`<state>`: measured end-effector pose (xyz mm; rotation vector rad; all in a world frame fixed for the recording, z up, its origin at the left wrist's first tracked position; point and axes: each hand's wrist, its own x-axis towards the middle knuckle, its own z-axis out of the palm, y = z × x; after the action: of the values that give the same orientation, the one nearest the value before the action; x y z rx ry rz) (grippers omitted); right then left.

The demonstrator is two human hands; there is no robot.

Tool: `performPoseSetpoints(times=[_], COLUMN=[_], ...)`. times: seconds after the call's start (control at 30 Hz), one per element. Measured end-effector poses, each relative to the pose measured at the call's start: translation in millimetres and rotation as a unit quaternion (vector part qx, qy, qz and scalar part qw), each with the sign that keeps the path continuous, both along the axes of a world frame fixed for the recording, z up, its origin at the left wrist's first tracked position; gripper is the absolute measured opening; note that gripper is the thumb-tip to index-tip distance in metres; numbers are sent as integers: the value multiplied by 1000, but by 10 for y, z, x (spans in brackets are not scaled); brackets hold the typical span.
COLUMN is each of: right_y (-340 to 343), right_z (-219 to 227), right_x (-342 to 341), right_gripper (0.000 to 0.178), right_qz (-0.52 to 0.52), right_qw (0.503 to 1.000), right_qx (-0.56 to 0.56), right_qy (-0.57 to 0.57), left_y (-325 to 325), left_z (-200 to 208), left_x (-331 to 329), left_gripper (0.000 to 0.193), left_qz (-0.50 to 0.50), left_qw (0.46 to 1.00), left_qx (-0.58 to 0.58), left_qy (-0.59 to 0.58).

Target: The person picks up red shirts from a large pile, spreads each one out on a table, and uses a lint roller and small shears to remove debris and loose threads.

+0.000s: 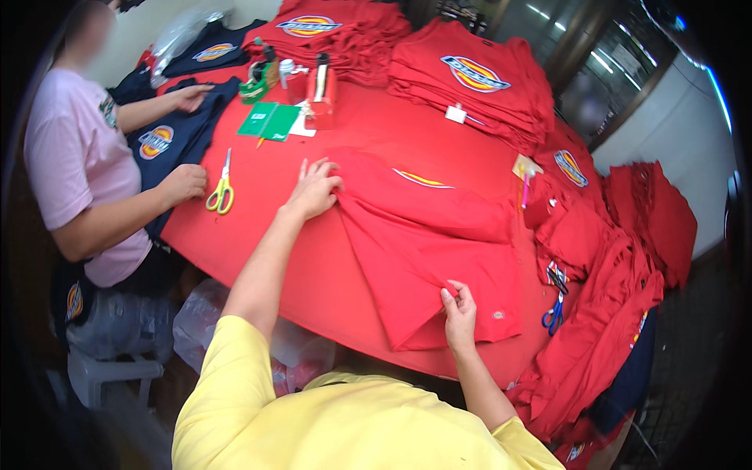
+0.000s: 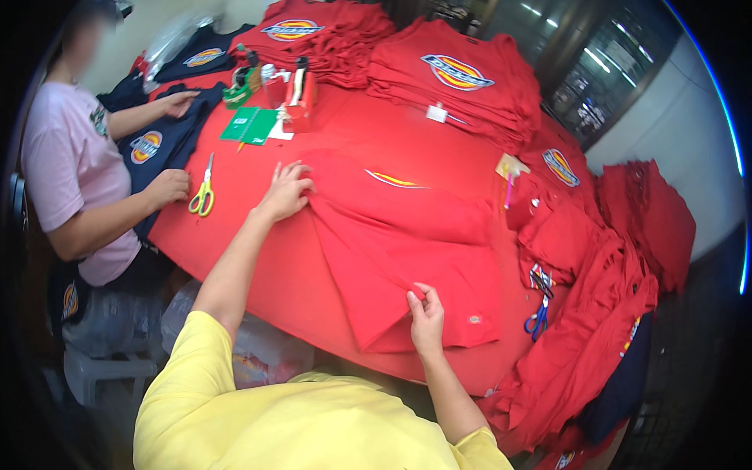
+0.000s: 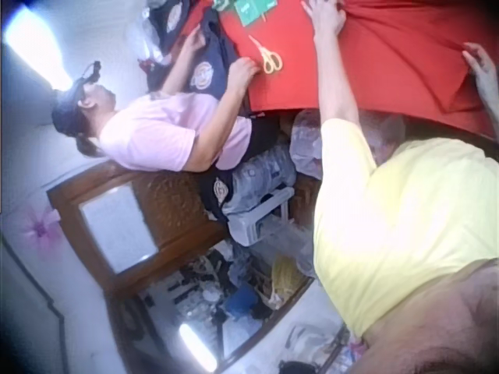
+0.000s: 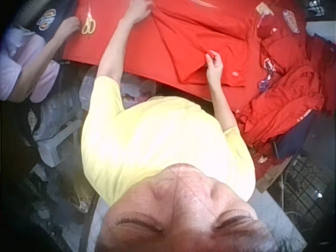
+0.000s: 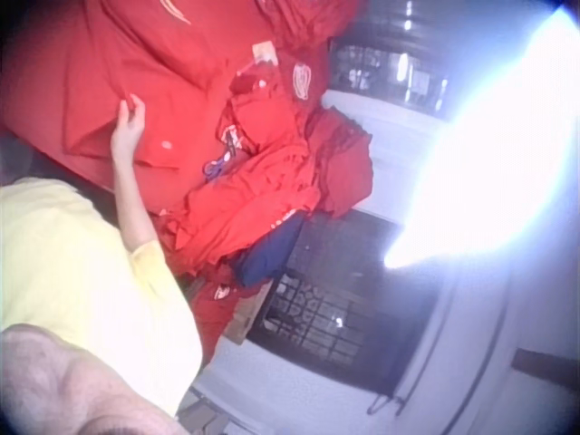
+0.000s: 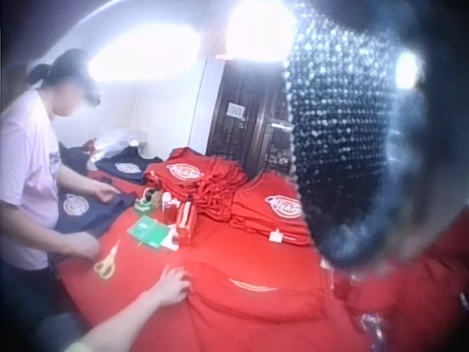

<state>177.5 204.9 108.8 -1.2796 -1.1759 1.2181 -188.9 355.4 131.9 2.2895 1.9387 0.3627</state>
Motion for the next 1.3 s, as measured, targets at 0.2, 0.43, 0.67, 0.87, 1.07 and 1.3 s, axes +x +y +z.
performPoseSetpoints(times=[0.2,0.43,0.67,0.87,1.07,1.3], right_y=[103,13,-14,4,-52,-111], right_z=[283,377,485,537,624,615], right_x=[266,294,418,386,337,346], right_gripper=[22,25,22,20,17,14], right_qz=[-11,-15,-38,-39,-33,-27], right_qw=[997,994,989,986,991,988], right_qx=[45,69,129,147,128,96], right_qy=[61,85,68,67,37,122], left_y=[-83,-121,-199,-275,-404,-286], left_z=[225,493,901,956,984,788], left_x=[300,966,922,983,1180,920], left_gripper=[45,35,30,21,24,28], left_qz=[-105,-232,-280,-263,-309,-262], left_qw=[994,959,912,902,925,956], left_qx=[-13,-92,-131,-166,-125,-94], left_qy=[11,-134,-269,-300,-182,-89])
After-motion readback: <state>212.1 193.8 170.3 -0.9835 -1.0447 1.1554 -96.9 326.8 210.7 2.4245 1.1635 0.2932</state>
